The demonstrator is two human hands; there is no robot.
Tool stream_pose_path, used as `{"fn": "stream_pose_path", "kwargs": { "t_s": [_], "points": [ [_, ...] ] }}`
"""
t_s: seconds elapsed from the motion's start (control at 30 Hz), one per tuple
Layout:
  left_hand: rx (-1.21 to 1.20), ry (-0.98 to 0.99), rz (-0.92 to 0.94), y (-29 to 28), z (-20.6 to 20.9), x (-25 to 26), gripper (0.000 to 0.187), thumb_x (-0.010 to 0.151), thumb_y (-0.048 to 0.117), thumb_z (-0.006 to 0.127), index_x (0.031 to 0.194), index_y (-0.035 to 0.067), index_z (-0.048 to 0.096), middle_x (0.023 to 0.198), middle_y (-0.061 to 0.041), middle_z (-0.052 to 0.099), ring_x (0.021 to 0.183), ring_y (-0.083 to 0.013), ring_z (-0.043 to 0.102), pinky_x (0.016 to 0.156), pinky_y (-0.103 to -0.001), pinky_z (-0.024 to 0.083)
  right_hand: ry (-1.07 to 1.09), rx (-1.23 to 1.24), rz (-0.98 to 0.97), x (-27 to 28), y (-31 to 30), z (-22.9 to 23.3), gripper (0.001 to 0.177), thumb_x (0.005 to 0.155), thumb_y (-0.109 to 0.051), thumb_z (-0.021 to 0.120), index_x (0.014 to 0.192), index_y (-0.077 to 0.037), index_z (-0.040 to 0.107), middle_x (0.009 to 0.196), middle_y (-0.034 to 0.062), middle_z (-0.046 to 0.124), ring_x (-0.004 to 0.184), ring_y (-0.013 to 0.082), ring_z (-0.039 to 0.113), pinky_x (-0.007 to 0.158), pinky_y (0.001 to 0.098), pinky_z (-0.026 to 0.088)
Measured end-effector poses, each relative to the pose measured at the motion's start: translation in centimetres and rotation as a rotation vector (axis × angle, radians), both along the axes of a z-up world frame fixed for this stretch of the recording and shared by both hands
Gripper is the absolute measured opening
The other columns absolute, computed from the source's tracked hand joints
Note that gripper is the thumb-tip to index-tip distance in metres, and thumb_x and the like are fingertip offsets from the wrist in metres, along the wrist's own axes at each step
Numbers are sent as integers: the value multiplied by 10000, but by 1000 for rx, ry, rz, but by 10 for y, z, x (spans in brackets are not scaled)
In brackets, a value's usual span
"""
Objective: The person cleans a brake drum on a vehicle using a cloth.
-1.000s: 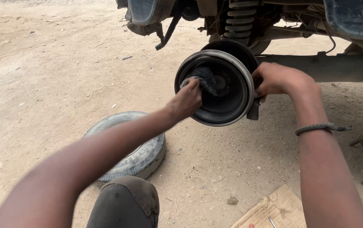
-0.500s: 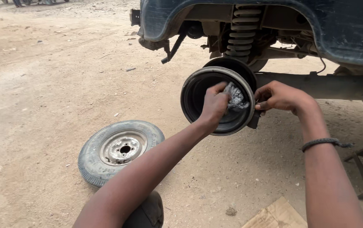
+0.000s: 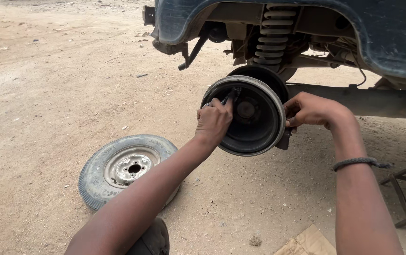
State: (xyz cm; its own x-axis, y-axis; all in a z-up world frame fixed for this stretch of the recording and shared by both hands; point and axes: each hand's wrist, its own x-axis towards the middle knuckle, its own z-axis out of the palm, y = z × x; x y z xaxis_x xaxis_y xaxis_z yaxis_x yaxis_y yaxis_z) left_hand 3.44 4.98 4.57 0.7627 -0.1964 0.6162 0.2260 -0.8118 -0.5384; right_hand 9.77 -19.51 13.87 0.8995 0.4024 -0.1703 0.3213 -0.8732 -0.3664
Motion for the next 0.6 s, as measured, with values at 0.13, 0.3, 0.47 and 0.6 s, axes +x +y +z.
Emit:
{"fn": "stream_pose_path", "kwargs": {
  "t_s": [0.13, 0.3, 0.47, 0.6],
  "points": [
    [-165, 201, 126, -8, 2, -9, 677, 938, 142, 620, 1568, 127, 371, 689, -62, 605, 435, -62, 477, 275, -267, 387, 6, 22, 1, 9, -4, -6, 492, 775, -92, 801, 1264, -107, 748, 1146, 125, 796, 1086, 280, 727, 1073, 518, 503],
    [-370, 435, 257, -26, 1, -5, 592, 925, 183, 696, 1445, -76, 583, 736, -45, 707, 525, -109, 654, 289, -316, 431, 25, 69, 37, 15, -8, -9, 478, 784, -105, 797, 1259, -84, 746, 1091, 155, 816, 1008, 277, 764, 1021, 474, 559],
    [-754, 778, 53, -14, -5, -2, 248, 832, 181, 686, 992, 26, 795, 835, -142, 745, 732, -235, 735, 553, -328, 502, 21, 37, -5, 12, -8, -10, 459, 825, -124, 773, 1281, -96, 730, 1099, 160, 809, 1001, 275, 760, 1011, 484, 565],
    [-1121, 878, -114, 6, 9, -6, 273, 880, 152, 729, 990, -94, 685, 872, -218, 703, 727, -255, 671, 610, -313, 516, 22, 77, -6, 12, -9, -12, 461, 827, -99, 769, 1285, -92, 725, 1112, 157, 804, 1008, 250, 756, 1021, 473, 531]
  ]
}}
